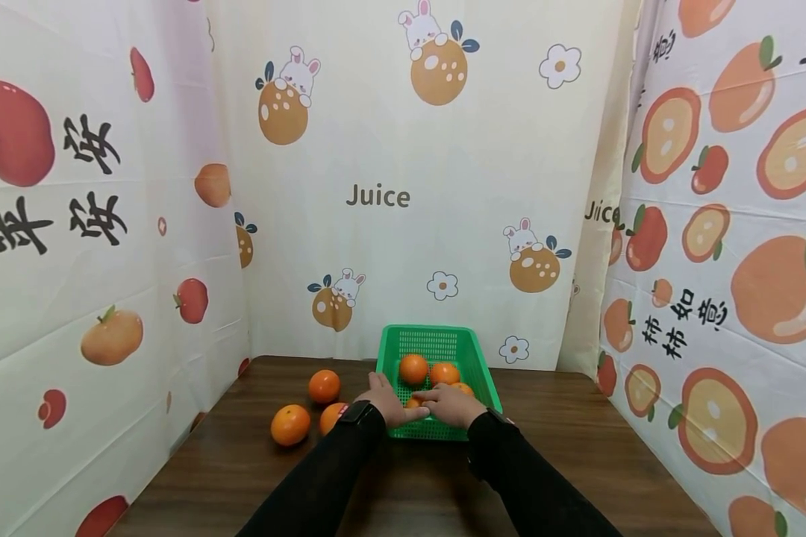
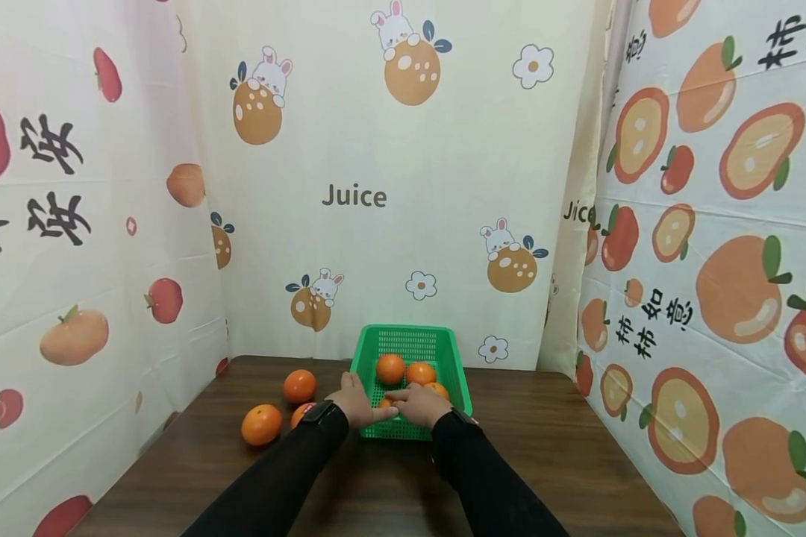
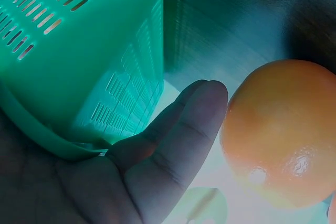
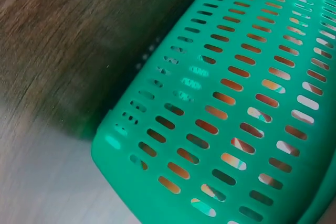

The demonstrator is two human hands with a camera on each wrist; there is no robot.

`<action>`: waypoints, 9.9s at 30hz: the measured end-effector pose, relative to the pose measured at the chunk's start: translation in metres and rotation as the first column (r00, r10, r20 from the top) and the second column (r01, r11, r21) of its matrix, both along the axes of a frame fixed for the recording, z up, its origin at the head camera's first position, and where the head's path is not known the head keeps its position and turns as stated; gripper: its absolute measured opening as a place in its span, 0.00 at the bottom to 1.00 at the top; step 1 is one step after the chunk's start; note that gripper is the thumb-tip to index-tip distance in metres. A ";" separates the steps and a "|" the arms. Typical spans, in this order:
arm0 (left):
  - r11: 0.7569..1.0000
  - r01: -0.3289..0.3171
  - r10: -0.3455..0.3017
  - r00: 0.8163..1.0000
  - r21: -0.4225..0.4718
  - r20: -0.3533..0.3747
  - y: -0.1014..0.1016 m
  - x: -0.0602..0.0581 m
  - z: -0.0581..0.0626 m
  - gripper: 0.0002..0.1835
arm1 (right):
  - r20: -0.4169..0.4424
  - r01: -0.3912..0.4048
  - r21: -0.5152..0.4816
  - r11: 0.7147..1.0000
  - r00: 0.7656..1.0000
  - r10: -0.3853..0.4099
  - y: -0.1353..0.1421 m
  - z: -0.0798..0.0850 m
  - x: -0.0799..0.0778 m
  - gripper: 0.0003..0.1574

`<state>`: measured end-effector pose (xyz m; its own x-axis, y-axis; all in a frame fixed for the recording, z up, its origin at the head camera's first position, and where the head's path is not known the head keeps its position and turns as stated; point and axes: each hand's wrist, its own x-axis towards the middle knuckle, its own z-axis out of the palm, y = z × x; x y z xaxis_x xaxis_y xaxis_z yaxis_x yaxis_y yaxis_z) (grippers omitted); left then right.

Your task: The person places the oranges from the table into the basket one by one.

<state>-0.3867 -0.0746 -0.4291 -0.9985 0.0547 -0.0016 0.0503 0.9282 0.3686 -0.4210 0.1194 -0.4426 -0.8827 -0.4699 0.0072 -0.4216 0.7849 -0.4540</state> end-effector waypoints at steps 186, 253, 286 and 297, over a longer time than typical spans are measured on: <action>0.994 -0.052 0.026 0.967 -0.095 -0.255 -0.070 0.027 -0.045 0.15 | 0.154 0.356 -0.344 0.869 0.934 -0.322 0.077 -0.015 0.009 0.67; 0.999 0.049 -0.047 0.987 0.008 -0.152 -0.081 0.015 -0.026 0.38 | 0.136 0.356 -0.322 0.877 0.934 -0.329 0.077 -0.015 0.008 0.69; 0.996 0.068 -0.052 0.962 0.051 -0.267 -0.071 0.010 -0.004 0.33 | 0.119 0.359 -0.299 0.884 0.933 -0.338 0.079 -0.020 0.004 0.68; 0.996 0.079 -0.062 0.948 0.041 -0.312 -0.062 0.012 0.002 0.35 | 0.110 0.358 -0.280 0.891 0.934 -0.341 0.079 -0.017 0.005 0.67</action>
